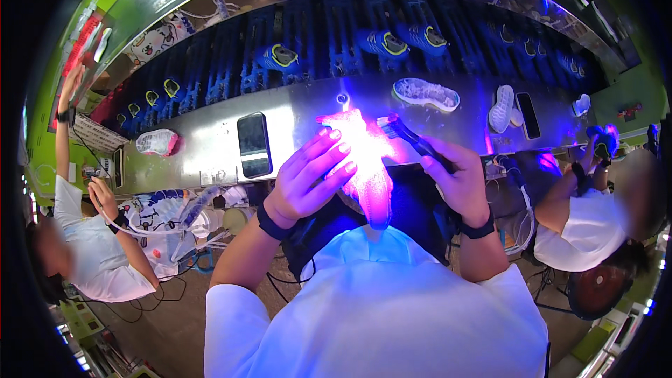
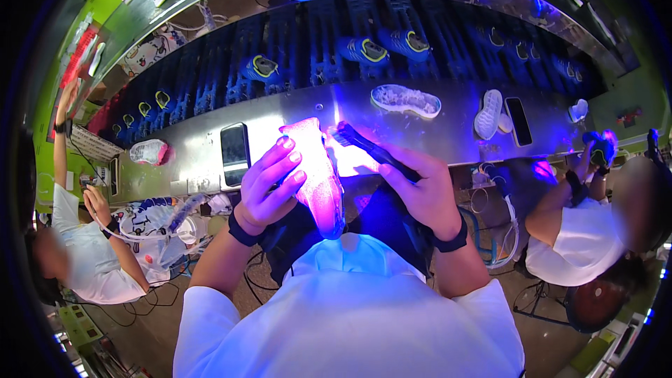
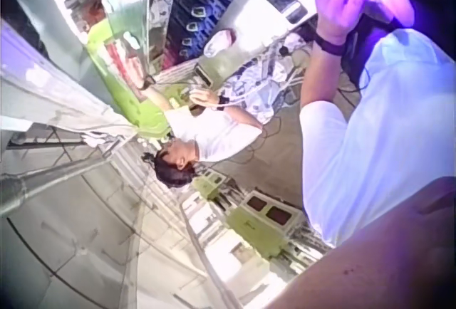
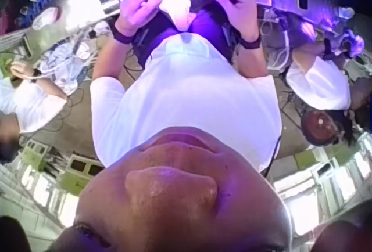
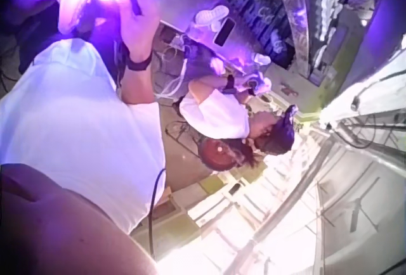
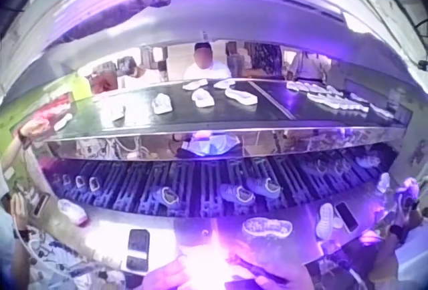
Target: Applying adhesive or sealant to shoe components on an assembly line conveyor.
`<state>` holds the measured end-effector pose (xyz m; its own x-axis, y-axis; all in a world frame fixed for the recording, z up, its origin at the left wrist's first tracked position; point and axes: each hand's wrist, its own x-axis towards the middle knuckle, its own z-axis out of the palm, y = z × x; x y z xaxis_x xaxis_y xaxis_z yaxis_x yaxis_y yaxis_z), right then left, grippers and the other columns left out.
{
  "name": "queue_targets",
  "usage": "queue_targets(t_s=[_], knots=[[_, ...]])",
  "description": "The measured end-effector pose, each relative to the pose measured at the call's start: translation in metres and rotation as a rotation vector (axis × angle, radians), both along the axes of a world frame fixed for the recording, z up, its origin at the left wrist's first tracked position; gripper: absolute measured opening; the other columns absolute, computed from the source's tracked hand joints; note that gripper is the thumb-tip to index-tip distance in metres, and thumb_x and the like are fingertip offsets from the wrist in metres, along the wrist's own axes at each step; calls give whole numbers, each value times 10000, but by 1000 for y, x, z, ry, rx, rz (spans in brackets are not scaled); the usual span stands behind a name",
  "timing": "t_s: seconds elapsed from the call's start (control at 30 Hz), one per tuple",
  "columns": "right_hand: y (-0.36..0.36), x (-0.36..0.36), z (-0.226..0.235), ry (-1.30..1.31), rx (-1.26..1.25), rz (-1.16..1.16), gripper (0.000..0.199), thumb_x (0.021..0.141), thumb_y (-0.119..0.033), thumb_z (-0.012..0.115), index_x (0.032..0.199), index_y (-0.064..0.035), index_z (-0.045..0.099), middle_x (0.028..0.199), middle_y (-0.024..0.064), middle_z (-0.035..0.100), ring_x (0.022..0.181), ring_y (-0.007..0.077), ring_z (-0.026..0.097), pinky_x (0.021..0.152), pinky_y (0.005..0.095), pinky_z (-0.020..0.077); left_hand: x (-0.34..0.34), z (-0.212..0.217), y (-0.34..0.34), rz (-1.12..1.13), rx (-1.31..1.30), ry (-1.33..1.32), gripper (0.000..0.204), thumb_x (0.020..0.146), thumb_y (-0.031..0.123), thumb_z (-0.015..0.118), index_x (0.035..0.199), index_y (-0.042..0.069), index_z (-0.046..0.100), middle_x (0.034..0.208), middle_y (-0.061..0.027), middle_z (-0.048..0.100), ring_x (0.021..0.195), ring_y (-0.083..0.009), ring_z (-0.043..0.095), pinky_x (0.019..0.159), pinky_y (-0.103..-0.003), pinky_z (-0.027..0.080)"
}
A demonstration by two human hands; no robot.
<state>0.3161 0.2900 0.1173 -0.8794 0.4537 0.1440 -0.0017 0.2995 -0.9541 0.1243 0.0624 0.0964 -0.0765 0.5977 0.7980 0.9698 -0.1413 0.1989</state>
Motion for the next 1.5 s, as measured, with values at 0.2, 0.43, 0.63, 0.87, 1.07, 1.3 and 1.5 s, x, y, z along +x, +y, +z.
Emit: queue_targets(t_s=[0.2,0.43,0.63,0.87,1.07,1.3,1.5], knots=[[-3,-8,8,-25,237,-20,356,919,-48,740,1266,17,695,1072,106,758,959,151,699,872,294,533,4,7,1,-81,-65,135,321,846,116,720,1166,118,737,1242,-124,684,1198,-356,665,1064,-525,544],[2,-3,13,-64,318,6,366,884,-47,764,1243,-9,710,1085,148,758,986,229,727,881,325,544,-1,10,6,-76,-109,167,313,857,117,719,1168,129,749,1262,-103,679,1214,-344,658,1092,-514,524],[14,11,-6,-39,268,35,372,871,-45,778,1235,-6,716,994,93,747,876,158,694,810,283,526,4,4,15,-86,-139,148,322,873,116,704,1192,128,742,1291,-102,662,1258,-341,632,1115,-521,504],[30,54,-11,-149,-153,205,377,907,-109,784,1241,43,701,922,15,705,821,79,615,745,250,491,3,-2,28,-64,-156,127,307,882,126,692,1184,117,742,1285,-112,658,1261,-340,629,1109,-558,499],[41,35,-18,-119,-137,103,371,894,-64,768,1246,30,696,1102,102,757,1014,148,673,926,304,516,16,-12,40,-60,-168,56,328,853,118,710,1178,117,749,1270,-125,665,1245,-362,637,1099,-574,497],[55,50,-16,-238,-129,142,348,887,-52,758,1227,9,719,1058,95,756,966,141,677,879,294,521,17,-19,49,31,-191,-101,473,746,-3,717,1206,104,740,1276,-141,665,1238,-391,634,1089,-572,499],[57,31,-23,-170,-54,107,354,883,-71,773,1222,14,716,1045,92,755,943,136,670,871,290,520,19,-24,52,81,-169,-114,521,723,-45,698,1221,104,735,1270,-143,668,1229,-393,640,1083,-564,505]])
